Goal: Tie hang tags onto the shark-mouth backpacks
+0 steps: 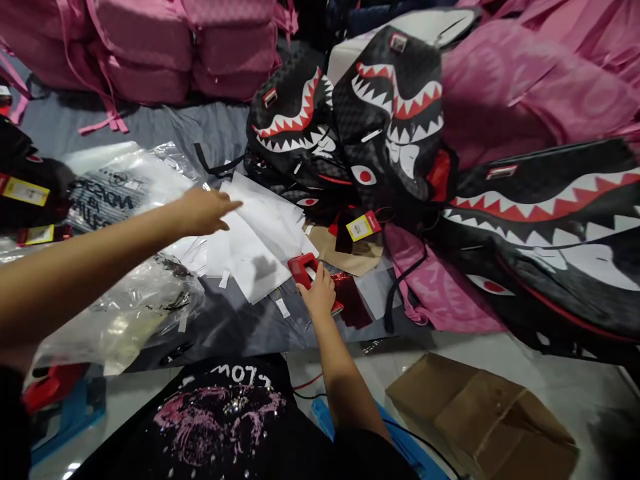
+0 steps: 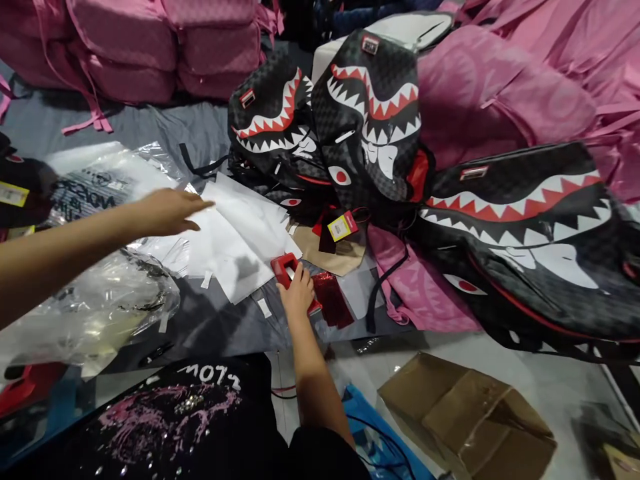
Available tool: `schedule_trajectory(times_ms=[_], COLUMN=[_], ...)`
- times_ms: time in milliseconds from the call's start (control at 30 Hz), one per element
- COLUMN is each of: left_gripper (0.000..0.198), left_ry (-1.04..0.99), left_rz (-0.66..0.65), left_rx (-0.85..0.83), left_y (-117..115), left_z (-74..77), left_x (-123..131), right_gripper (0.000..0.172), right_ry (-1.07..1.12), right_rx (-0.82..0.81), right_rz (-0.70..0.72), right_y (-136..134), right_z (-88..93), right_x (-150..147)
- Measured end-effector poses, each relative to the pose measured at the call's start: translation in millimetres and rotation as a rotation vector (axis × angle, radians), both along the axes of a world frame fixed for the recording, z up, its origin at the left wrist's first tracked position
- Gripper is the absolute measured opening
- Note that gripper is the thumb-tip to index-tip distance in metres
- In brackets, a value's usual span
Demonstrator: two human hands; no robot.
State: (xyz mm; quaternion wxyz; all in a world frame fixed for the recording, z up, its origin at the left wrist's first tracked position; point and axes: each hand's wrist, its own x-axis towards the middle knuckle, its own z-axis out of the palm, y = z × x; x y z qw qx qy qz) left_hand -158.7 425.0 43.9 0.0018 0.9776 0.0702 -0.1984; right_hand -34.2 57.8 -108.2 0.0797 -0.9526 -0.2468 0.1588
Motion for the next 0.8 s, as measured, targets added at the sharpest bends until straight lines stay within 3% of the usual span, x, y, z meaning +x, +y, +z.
schedule_trajectory(times_ms=[100, 200, 267, 333, 400, 500, 567, 667, 733, 800], left_gripper=[0.063, 0.075, 0.066, 0.051, 0.051, 0.075, 0.079, 0.062, 0.063, 0.083], left_ry=[0.122, -0.062, -0.096, -0.021, 0.042, 0.075, 0.115, 0.114, 0.020, -0.067], left_rz=[-0.021, 0.123, 0.114, 0.025, -0.096, -0.245, -0.272, -0.269, -0.262, -0.213], left_rx=[0.022, -0.011, -0.069, -0.125, -0.137, -0.082, -0.038, -0.032, -0.048, -0.033], left_y=[-31.4, -39.9, -39.2, -38.7, -38.8, -35.6, -29.4, -18.7, -14.7, -13.8], left_z=[-44.6, -90.9, -114.5, -131.7, -144.3, -158.8, -166.3, -174.3, -178.2, -181.9], left_x=[79.9, 146.7, 179.0, 198.1, 201.3, 179.3, 157.7, 139.9, 145.5, 161.9], right_gripper=[0.068, 0.061, 0.062, 0.068, 0.079, 0.092, 0.090, 0.077, 0.069, 0.066], right_ry=[-0.027, -0.062, -0.084, -0.072, -0.025, 0.051, 0.054, 0.010, -0.018, -0.048], right_rx=[0.041, 0.063, 0.070, 0.109, 0.191, 0.226, 0.160, 0.109, 0.123, 0.153], right_rz=[0.007, 0.042, 0.072, 0.096, 0.118, 0.176, 0.216, 0.208, 0.202, 0.203], right_y=[-4.7, -13.3, -19.7, -25.7, -30.6, -33.7, -32.7, -29.5, -28.0, -27.6], right_z=[-5.2, -11.3, -15.4, -17.6, -16.9, -14.4, -14.5, -17.9, -20.7, -23.1], right_x=[5.3, 10.0, 10.9, 11.7, 14.6, 22.2, 26.2, 28.0, 27.5, 26.8])
